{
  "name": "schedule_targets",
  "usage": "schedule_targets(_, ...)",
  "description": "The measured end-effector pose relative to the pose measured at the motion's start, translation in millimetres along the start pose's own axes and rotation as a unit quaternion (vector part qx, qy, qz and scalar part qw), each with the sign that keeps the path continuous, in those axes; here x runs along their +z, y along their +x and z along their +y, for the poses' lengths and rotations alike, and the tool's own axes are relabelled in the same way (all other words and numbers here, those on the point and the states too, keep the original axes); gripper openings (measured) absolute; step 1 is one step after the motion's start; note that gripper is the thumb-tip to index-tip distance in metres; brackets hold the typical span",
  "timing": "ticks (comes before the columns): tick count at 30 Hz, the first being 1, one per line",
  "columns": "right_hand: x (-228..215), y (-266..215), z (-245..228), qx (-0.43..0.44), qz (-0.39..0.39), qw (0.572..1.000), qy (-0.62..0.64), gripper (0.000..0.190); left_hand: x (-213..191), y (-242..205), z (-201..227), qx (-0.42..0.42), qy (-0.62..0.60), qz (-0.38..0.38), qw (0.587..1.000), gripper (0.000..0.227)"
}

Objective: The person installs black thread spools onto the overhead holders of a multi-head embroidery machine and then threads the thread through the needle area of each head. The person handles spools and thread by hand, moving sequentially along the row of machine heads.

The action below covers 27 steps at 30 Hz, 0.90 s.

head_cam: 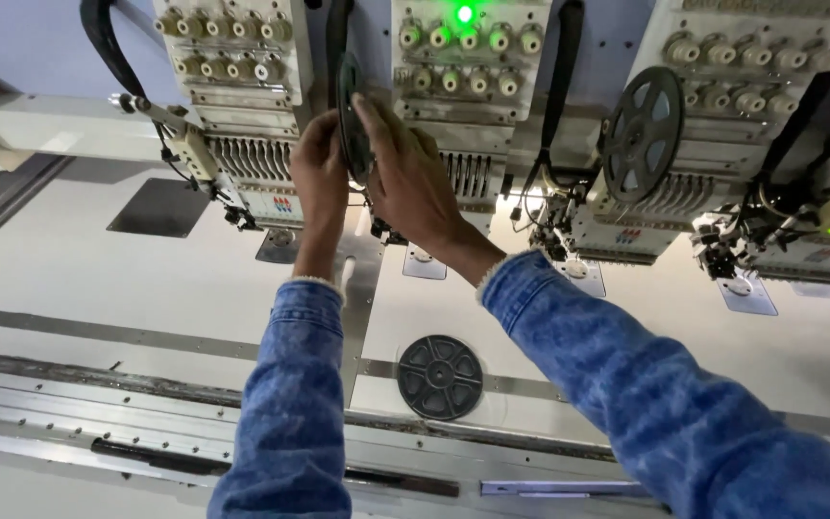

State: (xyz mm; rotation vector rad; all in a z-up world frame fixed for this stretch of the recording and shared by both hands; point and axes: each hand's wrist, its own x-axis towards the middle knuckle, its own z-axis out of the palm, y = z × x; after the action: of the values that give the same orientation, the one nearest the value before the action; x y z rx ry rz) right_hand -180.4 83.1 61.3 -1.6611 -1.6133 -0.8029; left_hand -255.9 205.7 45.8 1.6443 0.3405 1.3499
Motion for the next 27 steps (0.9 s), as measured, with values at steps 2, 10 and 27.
schedule_targets(2, 6, 3, 9, -0.015, -0.02, 0.999, -0.044, 0.078, 7, -9, 6, 0.007, -0.047, 0.03, 0.998, 0.02)
schedule_targets(10, -11, 0, 5, -0.053, -0.024, 0.995, -0.087, 0.082, 20, 0, 1, -0.135, -0.138, 0.123, 0.973, 0.019)
schedule_targets(27, 0, -328, 13, 0.364, -0.432, 0.824, 0.038, 0.052, -19, -324, -74, -0.192, 0.453, -0.166, 0.855, 0.031)
